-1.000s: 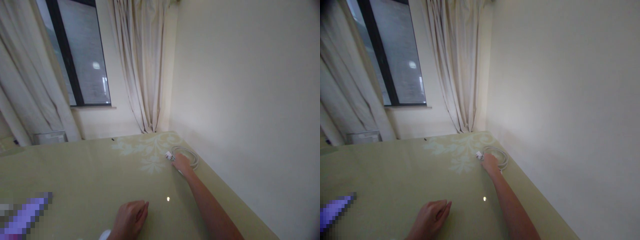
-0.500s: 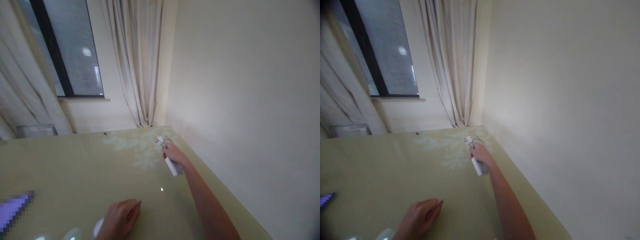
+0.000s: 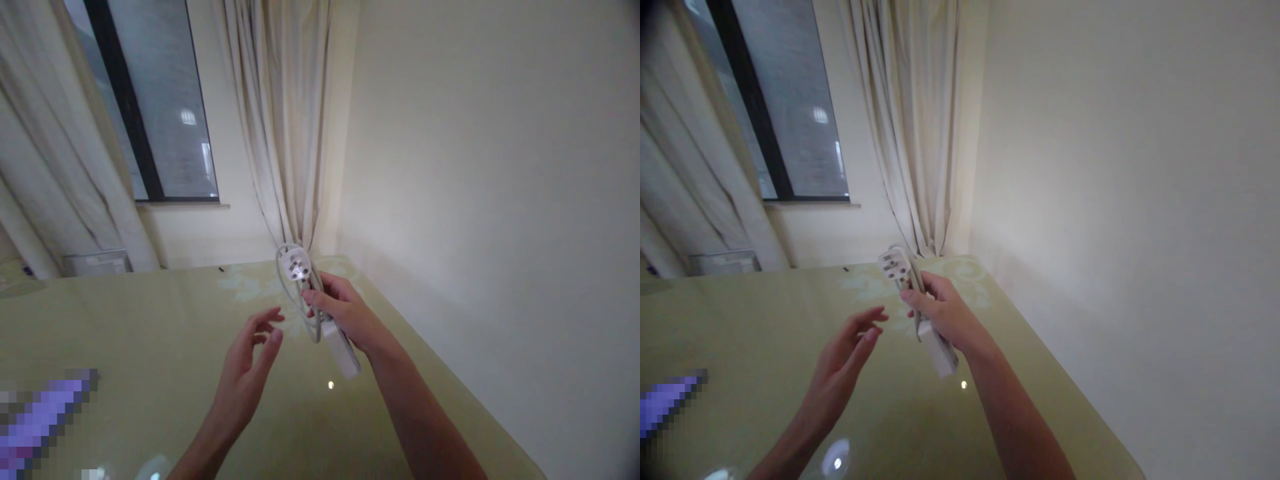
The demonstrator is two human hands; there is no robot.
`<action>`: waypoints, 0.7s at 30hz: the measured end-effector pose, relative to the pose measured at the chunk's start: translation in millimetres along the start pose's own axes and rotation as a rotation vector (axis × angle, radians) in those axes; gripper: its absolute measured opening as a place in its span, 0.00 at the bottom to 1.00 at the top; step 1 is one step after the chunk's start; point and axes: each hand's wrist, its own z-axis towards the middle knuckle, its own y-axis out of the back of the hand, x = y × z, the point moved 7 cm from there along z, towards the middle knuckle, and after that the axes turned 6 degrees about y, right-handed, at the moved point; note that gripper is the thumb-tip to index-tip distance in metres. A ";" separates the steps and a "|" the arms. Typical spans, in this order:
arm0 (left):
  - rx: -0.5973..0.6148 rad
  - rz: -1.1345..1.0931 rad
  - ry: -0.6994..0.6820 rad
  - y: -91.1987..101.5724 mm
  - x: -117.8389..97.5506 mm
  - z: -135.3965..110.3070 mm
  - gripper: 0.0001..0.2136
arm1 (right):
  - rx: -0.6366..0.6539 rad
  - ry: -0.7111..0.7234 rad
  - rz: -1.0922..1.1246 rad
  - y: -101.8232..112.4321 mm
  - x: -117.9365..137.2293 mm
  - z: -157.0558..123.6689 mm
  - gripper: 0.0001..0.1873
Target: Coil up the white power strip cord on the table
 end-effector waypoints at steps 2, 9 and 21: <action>0.071 -0.150 0.037 -13.9 -18.0 15.8 0.22 | 0.003 0.054 -0.155 -11.2 -1.4 -0.8 0.12; -0.100 -0.431 0.100 -12.1 -9.6 40.4 0.18 | -0.116 -0.014 0.068 -3.0 -22.2 8.6 0.13; -0.492 -0.874 0.883 49.7 137.6 62.6 0.11 | 0.020 0.095 0.116 47.3 17.8 -3.7 0.09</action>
